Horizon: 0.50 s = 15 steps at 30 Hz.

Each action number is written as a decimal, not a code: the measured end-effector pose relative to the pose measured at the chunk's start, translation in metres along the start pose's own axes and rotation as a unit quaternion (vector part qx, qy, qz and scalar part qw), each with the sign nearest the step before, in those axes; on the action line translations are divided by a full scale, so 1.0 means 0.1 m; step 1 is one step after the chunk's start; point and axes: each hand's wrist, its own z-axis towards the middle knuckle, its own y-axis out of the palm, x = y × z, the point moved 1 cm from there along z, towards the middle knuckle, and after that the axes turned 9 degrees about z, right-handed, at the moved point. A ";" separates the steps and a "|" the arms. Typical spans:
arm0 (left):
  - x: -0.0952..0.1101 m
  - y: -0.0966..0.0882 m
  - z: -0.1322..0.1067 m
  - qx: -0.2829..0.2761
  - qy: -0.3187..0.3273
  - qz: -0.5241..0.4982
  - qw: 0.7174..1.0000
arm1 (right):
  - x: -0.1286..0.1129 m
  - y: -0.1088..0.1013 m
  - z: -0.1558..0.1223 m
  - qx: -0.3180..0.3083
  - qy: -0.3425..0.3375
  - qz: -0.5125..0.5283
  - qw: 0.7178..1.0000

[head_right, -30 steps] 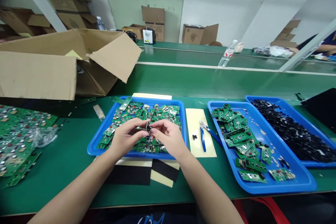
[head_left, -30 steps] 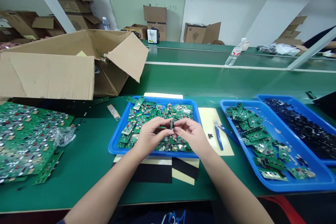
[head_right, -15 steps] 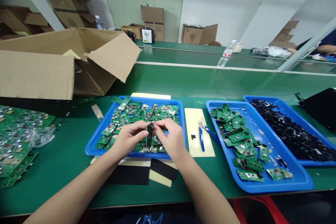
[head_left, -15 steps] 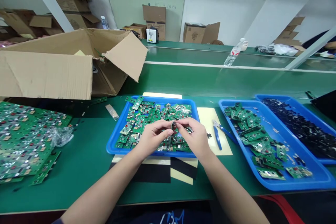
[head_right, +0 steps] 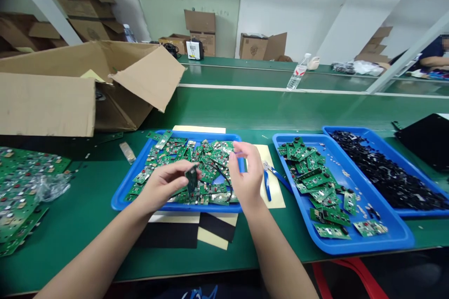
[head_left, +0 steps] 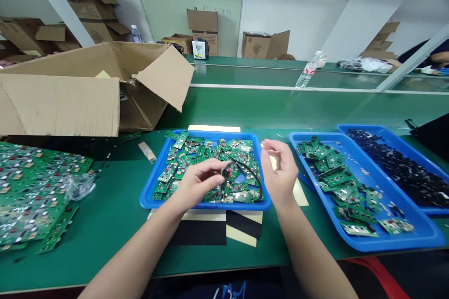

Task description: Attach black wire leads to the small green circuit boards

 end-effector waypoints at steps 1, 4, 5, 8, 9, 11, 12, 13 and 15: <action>-0.02 -0.03 0.00 0.045 0.025 0.024 0.998 | -0.03 0.00 0.00 -0.022 0.015 0.018 0.999; -0.04 -0.09 0.00 0.114 0.103 0.134 0.979 | -0.11 0.05 -0.04 -0.152 0.077 0.084 0.982; -0.03 -0.09 0.00 0.107 0.126 0.174 0.971 | -0.13 0.09 -0.07 -0.190 0.099 0.106 0.971; -0.01 -0.05 -0.02 0.061 0.168 0.263 0.948 | -0.14 0.16 -0.13 -0.224 0.142 0.146 0.953; 0.00 -0.03 -0.02 0.050 0.178 0.282 0.941 | -0.14 0.17 -0.13 -0.219 0.152 0.151 0.952; 0.00 -0.01 -0.03 0.041 0.192 0.310 0.930 | -0.12 0.17 -0.13 -0.206 0.169 0.154 0.952; -0.01 0.00 -0.03 0.040 0.199 0.321 0.925 | -0.11 0.16 -0.13 -0.202 0.173 0.153 0.952; -0.02 0.00 -0.03 0.039 0.204 0.330 0.921 | -0.11 0.16 -0.12 -0.200 0.172 0.151 0.953; -0.03 0.00 -0.03 0.042 0.209 0.345 0.914 | -0.12 0.14 -0.11 -0.197 0.149 0.138 0.959</action>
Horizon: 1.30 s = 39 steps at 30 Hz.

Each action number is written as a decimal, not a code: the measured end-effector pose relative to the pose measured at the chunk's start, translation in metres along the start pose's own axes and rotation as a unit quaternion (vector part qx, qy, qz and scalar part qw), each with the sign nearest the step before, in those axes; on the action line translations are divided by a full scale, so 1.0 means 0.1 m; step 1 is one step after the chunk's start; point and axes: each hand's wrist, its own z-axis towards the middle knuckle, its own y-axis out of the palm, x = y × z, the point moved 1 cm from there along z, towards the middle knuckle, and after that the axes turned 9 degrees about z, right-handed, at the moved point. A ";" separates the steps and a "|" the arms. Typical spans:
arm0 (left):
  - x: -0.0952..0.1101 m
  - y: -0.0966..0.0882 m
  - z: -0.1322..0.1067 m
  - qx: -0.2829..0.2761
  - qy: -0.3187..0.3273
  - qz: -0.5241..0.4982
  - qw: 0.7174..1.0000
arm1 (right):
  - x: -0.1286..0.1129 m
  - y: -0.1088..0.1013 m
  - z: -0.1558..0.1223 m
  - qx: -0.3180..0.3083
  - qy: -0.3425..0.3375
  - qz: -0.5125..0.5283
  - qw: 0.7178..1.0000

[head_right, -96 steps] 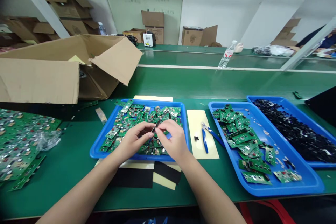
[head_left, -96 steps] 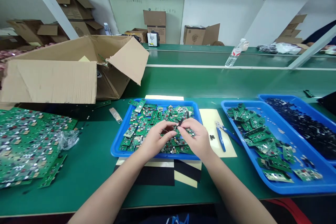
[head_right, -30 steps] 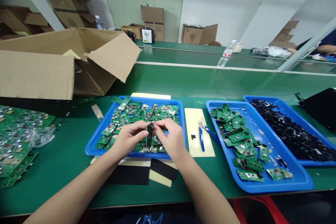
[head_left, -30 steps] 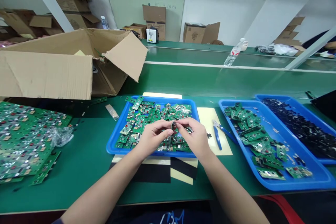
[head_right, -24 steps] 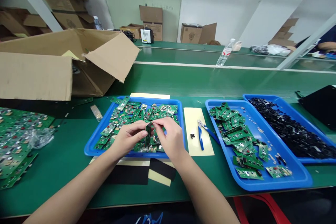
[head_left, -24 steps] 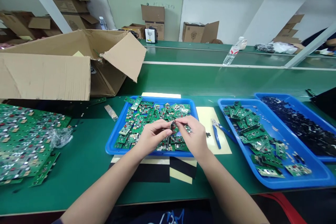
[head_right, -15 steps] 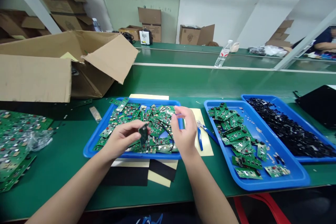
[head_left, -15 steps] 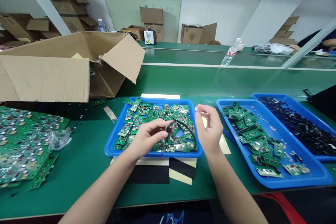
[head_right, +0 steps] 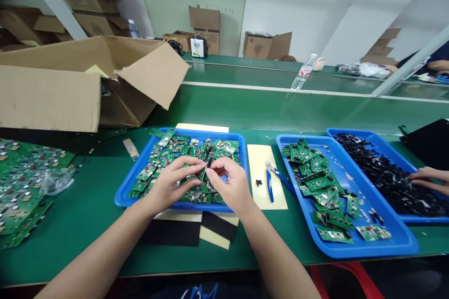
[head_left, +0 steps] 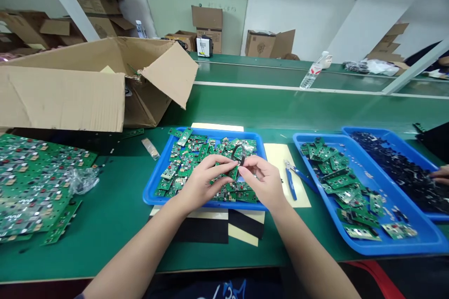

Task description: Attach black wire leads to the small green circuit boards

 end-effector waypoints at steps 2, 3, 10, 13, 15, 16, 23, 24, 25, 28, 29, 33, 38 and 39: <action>-0.01 0.01 0.00 0.005 0.002 0.017 1.000 | -0.02 0.01 -0.01 0.003 -0.044 -0.037 0.998; -0.02 0.01 0.00 0.008 0.002 0.028 1.000 | -0.03 0.02 -0.02 0.006 -0.071 -0.060 0.996; -0.05 0.02 -0.02 0.024 -0.009 0.101 0.995 | 0.00 0.06 -0.02 -0.006 -0.183 -0.130 0.974; -0.07 0.00 -0.02 0.057 -0.013 0.114 0.992 | 0.00 0.00 0.01 -0.058 -0.145 -0.108 0.982; -0.07 -0.03 -0.02 0.099 -0.011 0.131 0.986 | 0.01 -0.04 0.02 -0.042 -0.089 -0.087 0.991; -0.07 -0.05 -0.02 0.119 -0.008 0.142 0.983 | 0.03 -0.04 0.03 -0.019 -0.045 -0.067 0.997; -0.03 -0.03 -0.05 0.121 0.068 0.183 0.973 | 0.19 0.06 0.00 -0.086 0.278 0.225 0.930; -0.03 -0.02 -0.05 0.115 0.073 0.187 0.973 | 0.19 0.07 0.00 -0.107 0.290 0.244 0.919; -0.03 -0.01 -0.06 0.111 0.076 0.191 0.972 | 0.18 0.07 -0.01 -0.124 0.297 0.256 0.912; -0.05 0.00 -0.05 0.115 0.080 0.202 0.969 | 0.16 0.07 -0.02 -0.145 0.295 0.268 0.906; -0.05 0.00 -0.05 0.119 0.079 0.203 0.969 | 0.15 0.07 -0.02 -0.143 0.291 0.272 0.906; -0.06 -0.01 -0.03 0.114 0.064 0.189 0.973 | 0.14 0.07 0.00 -0.127 0.291 0.290 0.903; -0.04 -0.01 -0.03 0.106 0.050 0.157 0.981 | 0.14 0.07 0.02 -0.143 0.323 0.325 0.877; -0.04 -0.01 -0.03 0.103 0.046 0.151 0.982 | 0.14 0.08 0.02 -0.144 0.331 0.328 0.873</action>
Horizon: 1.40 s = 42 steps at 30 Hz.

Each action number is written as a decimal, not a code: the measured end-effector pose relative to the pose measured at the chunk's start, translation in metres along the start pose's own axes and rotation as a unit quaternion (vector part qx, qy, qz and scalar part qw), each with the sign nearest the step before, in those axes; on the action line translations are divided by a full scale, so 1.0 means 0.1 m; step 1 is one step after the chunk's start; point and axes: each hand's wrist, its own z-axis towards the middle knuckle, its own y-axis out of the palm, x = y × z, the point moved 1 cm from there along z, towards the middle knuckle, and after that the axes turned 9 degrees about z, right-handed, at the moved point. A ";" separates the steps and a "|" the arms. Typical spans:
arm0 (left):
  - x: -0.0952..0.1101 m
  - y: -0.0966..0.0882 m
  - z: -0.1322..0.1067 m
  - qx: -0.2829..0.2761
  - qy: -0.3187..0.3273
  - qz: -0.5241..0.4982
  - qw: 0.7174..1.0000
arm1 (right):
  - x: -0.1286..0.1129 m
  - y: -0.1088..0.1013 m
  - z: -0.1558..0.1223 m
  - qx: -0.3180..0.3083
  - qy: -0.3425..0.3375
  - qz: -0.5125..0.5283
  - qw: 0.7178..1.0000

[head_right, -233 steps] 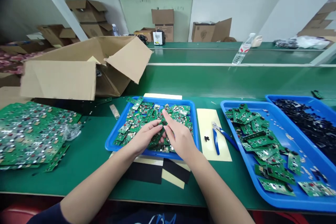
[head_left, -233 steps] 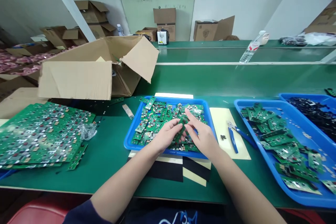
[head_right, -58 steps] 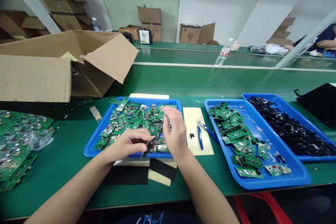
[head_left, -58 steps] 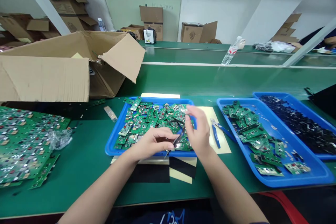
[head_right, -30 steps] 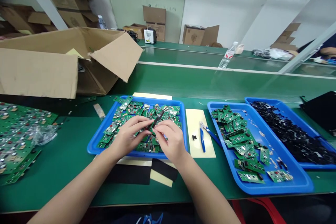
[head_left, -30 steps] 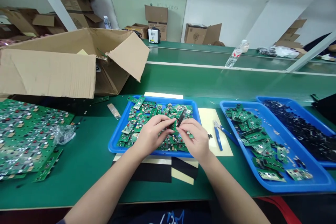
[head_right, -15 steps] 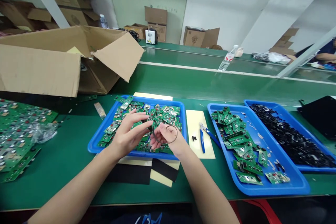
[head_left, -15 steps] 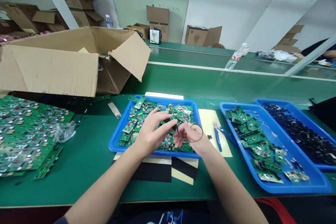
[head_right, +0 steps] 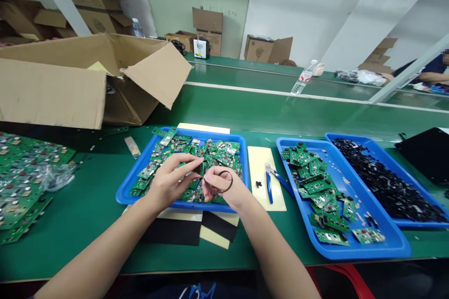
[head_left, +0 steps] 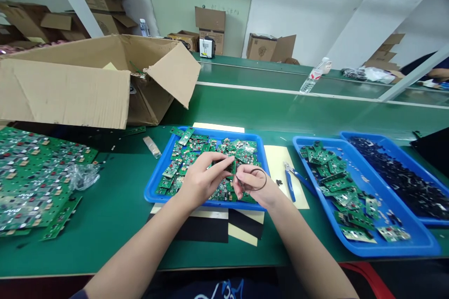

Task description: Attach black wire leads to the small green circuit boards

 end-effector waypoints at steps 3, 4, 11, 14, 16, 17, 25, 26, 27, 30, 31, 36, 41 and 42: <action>-0.01 0.02 0.00 -0.014 -0.018 -0.027 0.999 | 0.00 0.01 0.00 0.022 0.008 0.009 1.000; -0.01 0.02 0.00 -0.020 -0.025 -0.041 0.999 | 0.00 0.02 0.00 0.030 0.008 0.010 0.999; -0.01 0.01 0.02 -0.087 -0.048 -0.147 0.984 | 0.02 0.02 0.03 0.033 0.007 -0.002 0.999; 0.01 0.00 0.02 -0.119 -0.070 -0.179 0.974 | 0.03 0.01 0.03 0.031 -0.018 -0.045 0.998; 0.03 0.00 0.02 -0.144 -0.087 -0.197 0.966 | 0.02 0.00 0.03 0.039 -0.045 -0.087 0.994; 0.05 0.00 0.03 -0.153 -0.096 -0.206 0.962 | 0.02 0.00 0.02 0.047 -0.061 -0.114 0.990; -0.03 -0.06 0.08 -0.092 -0.296 -0.315 0.897 | 0.03 0.03 -0.02 0.157 -0.192 -0.378 0.892; -0.05 -0.06 0.08 -0.072 -0.327 -0.321 0.886 | 0.02 0.02 -0.02 0.169 -0.210 -0.354 0.896; -0.07 -0.06 0.08 -0.058 -0.352 -0.327 0.875 | 0.01 0.00 -0.03 0.183 -0.232 -0.318 0.901; -0.04 -0.01 0.06 -0.079 -0.392 -0.361 0.843 | -0.02 -0.05 -0.04 0.211 -0.303 -0.214 0.904; -0.02 0.02 0.06 -0.097 -0.396 -0.371 0.834 | -0.02 -0.06 -0.04 0.205 -0.314 -0.192 0.907; 0.14 0.10 0.05 -0.173 -0.373 -0.408 0.815 | 0.01 0.04 -0.03 0.137 -0.280 -0.149 0.938; 0.18 0.12 0.05 -0.210 -0.363 -0.413 0.808 | 0.03 0.09 -0.02 0.141 -0.234 -0.144 0.951; 0.18 0.12 0.05 -0.214 -0.367 -0.414 0.805 | 0.04 0.09 -0.02 0.150 -0.235 -0.145 0.949</action>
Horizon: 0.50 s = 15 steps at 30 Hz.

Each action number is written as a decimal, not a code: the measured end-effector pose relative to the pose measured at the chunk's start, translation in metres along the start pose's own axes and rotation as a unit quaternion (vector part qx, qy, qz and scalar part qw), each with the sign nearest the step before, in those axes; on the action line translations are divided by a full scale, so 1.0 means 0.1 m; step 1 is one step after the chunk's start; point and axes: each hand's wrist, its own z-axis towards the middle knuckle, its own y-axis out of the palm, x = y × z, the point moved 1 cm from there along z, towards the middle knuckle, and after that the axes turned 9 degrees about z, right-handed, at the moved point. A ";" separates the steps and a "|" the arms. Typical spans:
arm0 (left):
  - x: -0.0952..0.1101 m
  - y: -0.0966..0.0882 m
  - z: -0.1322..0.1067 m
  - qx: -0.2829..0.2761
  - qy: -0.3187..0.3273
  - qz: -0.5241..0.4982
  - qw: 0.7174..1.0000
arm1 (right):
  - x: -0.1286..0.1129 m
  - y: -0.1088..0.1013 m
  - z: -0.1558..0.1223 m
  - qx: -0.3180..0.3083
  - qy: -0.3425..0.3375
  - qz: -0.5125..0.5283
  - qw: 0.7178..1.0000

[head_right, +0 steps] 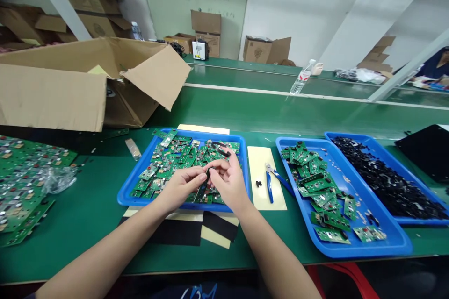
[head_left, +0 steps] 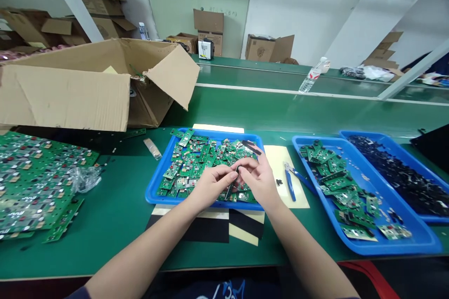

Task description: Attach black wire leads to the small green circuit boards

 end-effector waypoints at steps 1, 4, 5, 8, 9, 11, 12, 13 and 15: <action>-0.01 0.01 0.00 -0.001 -0.007 -0.001 1.000 | 0.01 0.00 0.00 0.007 -0.002 -0.004 1.000; -0.04 0.07 -0.02 -0.012 -0.035 -0.026 0.999 | 0.05 -0.01 0.01 0.023 -0.011 -0.022 0.999; -0.05 0.09 -0.02 -0.021 -0.048 -0.046 0.998 | 0.05 -0.02 0.01 0.025 -0.010 -0.025 0.999; -0.08 0.13 -0.03 -0.055 -0.079 -0.102 0.990 | 0.04 -0.07 0.07 0.028 0.008 -0.028 0.999; -0.09 0.12 -0.03 -0.059 -0.078 -0.099 0.990 | 0.03 -0.11 0.09 0.030 0.012 -0.034 0.999; -0.12 0.03 0.01 -0.024 -0.045 -0.013 0.999 | -0.01 -0.24 0.16 0.048 0.004 -0.064 0.997; -0.14 -0.05 0.04 0.018 -0.017 0.068 0.997 | -0.03 -0.34 0.20 0.067 -0.008 -0.089 0.994; -0.16 -0.13 0.06 0.076 0.013 0.174 0.982 | -0.06 -0.46 0.24 0.090 -0.019 -0.119 0.989; -0.22 -0.31 0.12 0.162 0.042 0.330 0.929 | -0.13 -0.75 0.29 0.156 -0.030 -0.194 0.968</action>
